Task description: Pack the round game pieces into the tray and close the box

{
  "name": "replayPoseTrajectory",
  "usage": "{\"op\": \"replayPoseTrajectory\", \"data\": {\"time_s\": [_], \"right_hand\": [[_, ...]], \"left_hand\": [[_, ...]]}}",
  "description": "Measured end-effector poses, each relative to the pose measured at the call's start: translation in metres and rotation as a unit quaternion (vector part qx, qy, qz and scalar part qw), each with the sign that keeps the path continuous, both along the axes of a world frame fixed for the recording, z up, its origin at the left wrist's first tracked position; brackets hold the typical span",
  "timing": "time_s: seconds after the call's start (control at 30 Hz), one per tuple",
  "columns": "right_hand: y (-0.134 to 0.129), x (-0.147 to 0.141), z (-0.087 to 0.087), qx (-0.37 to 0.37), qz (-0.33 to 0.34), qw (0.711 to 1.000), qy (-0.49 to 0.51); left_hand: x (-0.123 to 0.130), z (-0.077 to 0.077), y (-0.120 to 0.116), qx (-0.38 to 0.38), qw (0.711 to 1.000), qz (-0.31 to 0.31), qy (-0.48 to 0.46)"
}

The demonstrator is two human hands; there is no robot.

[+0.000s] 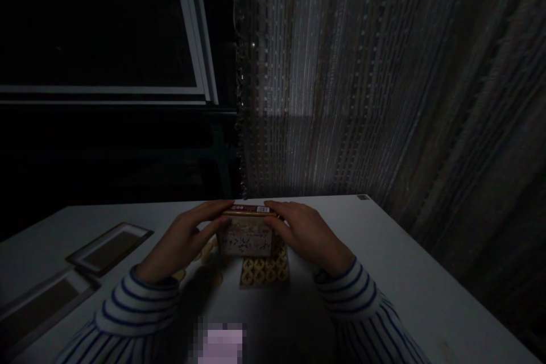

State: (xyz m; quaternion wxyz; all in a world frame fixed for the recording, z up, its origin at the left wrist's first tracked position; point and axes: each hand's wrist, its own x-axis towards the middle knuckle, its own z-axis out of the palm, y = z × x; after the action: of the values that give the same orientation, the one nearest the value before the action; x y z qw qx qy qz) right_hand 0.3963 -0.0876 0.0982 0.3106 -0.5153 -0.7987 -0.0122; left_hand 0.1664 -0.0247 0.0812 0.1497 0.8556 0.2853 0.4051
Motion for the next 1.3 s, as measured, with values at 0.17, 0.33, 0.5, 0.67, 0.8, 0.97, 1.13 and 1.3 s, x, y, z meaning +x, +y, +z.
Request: {"op": "replayPoseTrajectory", "data": {"time_s": [0.17, 0.33, 0.5, 0.67, 0.8, 0.97, 1.13, 1.3], "right_hand": [[-0.003, -0.003, 0.004, -0.022, 0.011, 0.999, 0.039], [-0.003, -0.006, 0.006, -0.027, 0.013, 0.998, 0.055], [-0.003, -0.007, 0.005, -0.029, 0.021, 0.999, 0.039], [-0.004, -0.010, 0.005, -0.030, 0.032, 0.999, 0.017], [-0.004, -0.013, 0.006, -0.035, 0.041, 0.999, 0.006], [-0.005, -0.012, 0.006, -0.037, 0.047, 0.998, 0.011], [-0.003, -0.010, 0.001, -0.031, 0.037, 0.998, 0.028], [-0.001, -0.007, -0.001, -0.044, 0.025, 0.998, 0.041]], "left_hand": [[-0.002, 0.001, 0.000, -0.015, 0.999, 0.042, -0.026], [-0.003, 0.003, -0.001, -0.024, 0.998, 0.054, -0.033], [0.001, 0.003, -0.005, -0.021, 0.999, 0.038, -0.010], [0.008, 0.001, -0.009, -0.036, 0.999, 0.006, 0.040], [0.010, 0.002, -0.012, -0.035, 0.997, -0.014, 0.061], [0.010, 0.004, -0.013, -0.045, 0.996, -0.019, 0.070], [0.009, 0.006, -0.014, -0.058, 0.995, -0.034, 0.067], [0.009, 0.008, -0.015, -0.080, 0.994, -0.034, 0.070]]}}
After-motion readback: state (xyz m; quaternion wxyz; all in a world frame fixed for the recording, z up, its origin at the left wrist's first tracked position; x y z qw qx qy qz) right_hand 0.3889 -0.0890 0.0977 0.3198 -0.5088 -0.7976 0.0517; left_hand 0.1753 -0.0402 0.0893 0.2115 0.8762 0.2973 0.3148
